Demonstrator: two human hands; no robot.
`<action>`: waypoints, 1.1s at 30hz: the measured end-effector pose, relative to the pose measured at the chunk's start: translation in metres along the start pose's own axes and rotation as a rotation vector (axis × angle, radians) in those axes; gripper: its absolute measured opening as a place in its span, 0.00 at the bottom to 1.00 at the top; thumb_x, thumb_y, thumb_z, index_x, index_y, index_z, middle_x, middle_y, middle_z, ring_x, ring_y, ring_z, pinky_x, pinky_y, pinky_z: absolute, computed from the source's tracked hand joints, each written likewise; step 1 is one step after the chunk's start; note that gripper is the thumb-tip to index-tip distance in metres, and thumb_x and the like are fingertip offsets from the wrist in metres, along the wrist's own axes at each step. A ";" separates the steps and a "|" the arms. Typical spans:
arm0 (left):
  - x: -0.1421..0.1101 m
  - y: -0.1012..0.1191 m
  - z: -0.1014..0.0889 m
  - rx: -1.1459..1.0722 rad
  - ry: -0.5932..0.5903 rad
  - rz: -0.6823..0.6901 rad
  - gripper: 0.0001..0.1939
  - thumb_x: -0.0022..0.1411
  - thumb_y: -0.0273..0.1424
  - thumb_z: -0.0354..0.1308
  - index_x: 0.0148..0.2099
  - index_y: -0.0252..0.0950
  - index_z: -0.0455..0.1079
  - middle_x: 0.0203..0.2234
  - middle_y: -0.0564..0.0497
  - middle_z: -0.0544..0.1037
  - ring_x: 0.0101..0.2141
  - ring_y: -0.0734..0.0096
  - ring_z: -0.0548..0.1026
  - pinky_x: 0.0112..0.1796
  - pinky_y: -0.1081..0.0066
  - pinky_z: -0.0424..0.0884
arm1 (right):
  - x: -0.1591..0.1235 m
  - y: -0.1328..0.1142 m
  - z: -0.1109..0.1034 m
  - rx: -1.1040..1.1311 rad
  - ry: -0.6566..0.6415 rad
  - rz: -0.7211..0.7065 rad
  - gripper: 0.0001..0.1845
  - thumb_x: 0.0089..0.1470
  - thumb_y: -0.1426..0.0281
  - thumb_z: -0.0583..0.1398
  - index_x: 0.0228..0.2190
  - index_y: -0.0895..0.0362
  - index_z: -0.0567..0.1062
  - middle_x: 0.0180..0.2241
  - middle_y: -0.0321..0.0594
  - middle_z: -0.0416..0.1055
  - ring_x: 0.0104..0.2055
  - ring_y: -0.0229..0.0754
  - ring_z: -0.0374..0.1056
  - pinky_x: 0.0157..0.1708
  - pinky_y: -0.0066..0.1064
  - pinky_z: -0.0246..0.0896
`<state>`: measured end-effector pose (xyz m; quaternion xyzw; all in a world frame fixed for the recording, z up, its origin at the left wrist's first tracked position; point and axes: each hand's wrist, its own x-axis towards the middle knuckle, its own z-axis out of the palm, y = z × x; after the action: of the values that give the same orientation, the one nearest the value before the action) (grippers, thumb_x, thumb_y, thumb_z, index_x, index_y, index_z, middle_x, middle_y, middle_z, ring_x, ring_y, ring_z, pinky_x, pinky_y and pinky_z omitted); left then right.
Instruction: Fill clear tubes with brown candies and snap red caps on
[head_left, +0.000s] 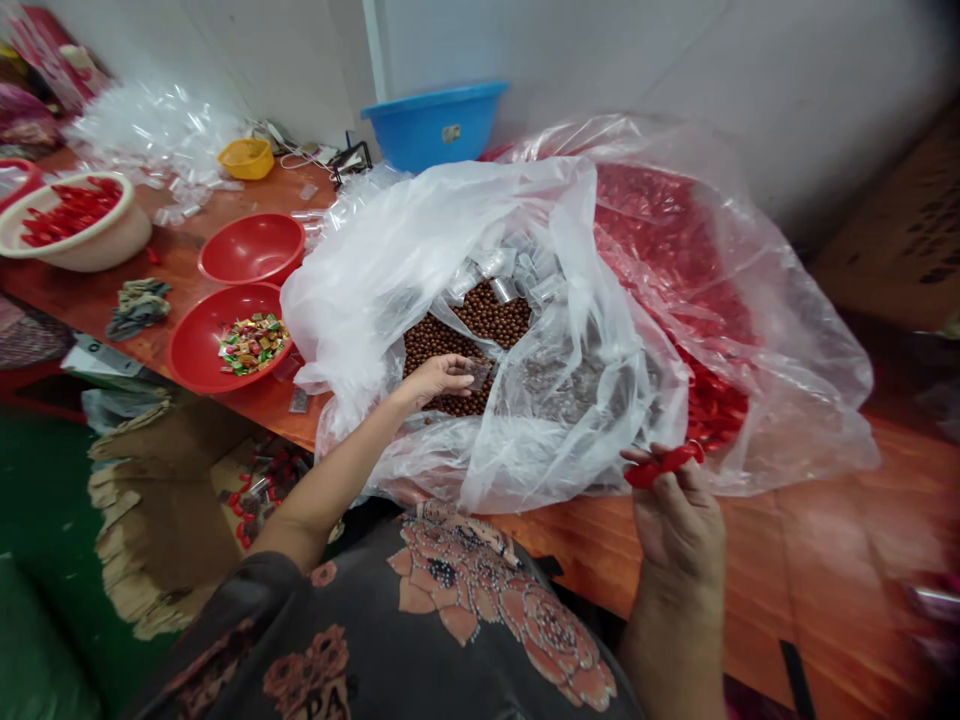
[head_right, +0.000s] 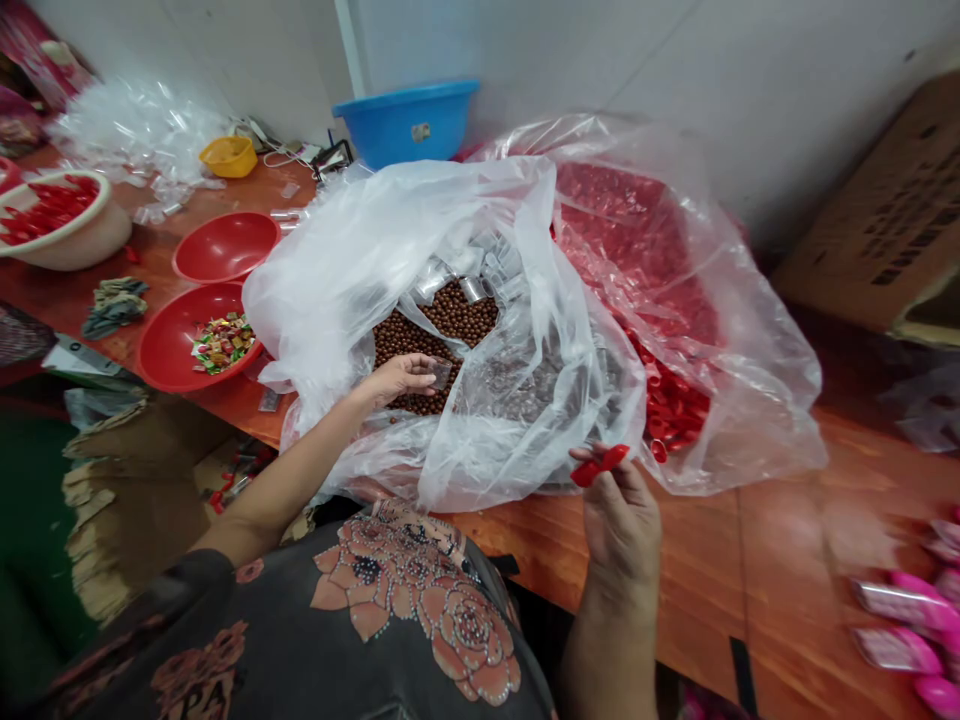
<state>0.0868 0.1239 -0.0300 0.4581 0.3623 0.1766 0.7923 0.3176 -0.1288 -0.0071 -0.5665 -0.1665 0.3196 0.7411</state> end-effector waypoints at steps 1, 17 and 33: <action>-0.005 0.002 0.001 -0.023 -0.017 0.013 0.22 0.46 0.29 0.72 0.43 0.31 0.70 0.34 0.49 0.78 0.33 0.74 0.77 0.38 0.69 0.74 | 0.001 0.001 0.005 -0.020 -0.022 -0.008 0.20 0.39 0.61 0.71 0.37 0.53 0.78 0.35 0.38 0.76 0.38 0.37 0.73 0.41 0.30 0.66; -0.042 0.015 0.041 -0.102 -0.076 0.124 0.26 0.46 0.27 0.71 0.50 0.33 0.72 0.42 0.45 0.79 0.36 0.71 0.77 0.41 0.67 0.73 | 0.012 -0.007 0.108 0.038 -0.308 -0.028 0.28 0.46 0.68 0.68 0.49 0.46 0.68 0.39 0.31 0.72 0.39 0.35 0.73 0.38 0.31 0.74; -0.061 0.015 0.054 -0.108 -0.152 0.052 0.24 0.46 0.30 0.71 0.47 0.31 0.76 0.41 0.44 0.80 0.35 0.72 0.76 0.40 0.68 0.71 | 0.030 0.005 0.141 -0.255 -0.356 -0.184 0.16 0.54 0.54 0.61 0.32 0.54 0.67 0.28 0.29 0.66 0.31 0.31 0.65 0.37 0.27 0.64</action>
<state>0.0859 0.0623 0.0249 0.4362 0.2790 0.1810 0.8361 0.2529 -0.0050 0.0277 -0.5726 -0.3844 0.3222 0.6485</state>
